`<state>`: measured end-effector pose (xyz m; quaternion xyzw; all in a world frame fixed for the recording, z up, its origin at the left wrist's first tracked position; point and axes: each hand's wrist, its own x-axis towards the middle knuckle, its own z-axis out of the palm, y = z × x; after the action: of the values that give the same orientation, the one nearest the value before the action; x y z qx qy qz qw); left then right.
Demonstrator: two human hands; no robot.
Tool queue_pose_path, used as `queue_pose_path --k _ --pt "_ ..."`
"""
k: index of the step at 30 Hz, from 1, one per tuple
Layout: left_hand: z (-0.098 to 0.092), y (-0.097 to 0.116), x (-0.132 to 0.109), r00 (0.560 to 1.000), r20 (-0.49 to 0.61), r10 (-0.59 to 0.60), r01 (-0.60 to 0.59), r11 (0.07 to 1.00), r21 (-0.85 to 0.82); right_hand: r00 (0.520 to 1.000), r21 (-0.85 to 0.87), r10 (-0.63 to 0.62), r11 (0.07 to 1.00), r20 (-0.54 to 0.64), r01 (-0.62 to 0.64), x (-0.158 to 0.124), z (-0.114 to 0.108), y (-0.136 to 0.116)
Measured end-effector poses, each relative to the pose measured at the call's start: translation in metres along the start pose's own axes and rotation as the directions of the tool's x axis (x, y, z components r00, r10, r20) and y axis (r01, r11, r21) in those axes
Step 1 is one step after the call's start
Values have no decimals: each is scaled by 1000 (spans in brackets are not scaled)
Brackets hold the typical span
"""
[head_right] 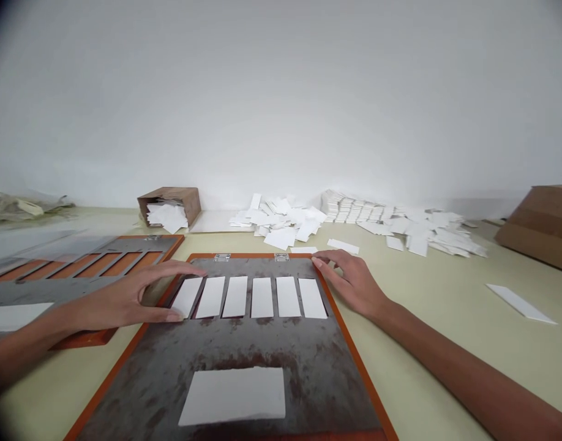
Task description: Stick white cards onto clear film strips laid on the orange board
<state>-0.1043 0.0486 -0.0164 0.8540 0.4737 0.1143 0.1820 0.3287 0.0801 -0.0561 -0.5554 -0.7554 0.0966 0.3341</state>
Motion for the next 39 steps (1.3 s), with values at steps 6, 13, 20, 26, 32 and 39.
queue_pose_path --k 6,13,20,26,32,39 --pt "-2 4 3 1000 22 10 -10 1000 1 1000 26 3 1000 29 -3 -1 -1 -1" --pt "1 -1 6 989 35 141 -142 990 25 999 30 -24 999 37 23 0 0 -1" --pt "-1 -2 3 951 -105 291 -287 957 48 997 26 -57 998 56 56 0 1 -1" --pt "-8 7 0 948 -38 315 -309 944 114 992 33 -98 995 77 95 -1 -1 -4" --pt "-7 8 1 943 -32 331 -323 935 148 988 19 -116 993 98 115 0 -1 -6" --pt "-8 5 0 945 9 328 -327 940 95 984 5 -139 990 111 139 -1 1 -4"
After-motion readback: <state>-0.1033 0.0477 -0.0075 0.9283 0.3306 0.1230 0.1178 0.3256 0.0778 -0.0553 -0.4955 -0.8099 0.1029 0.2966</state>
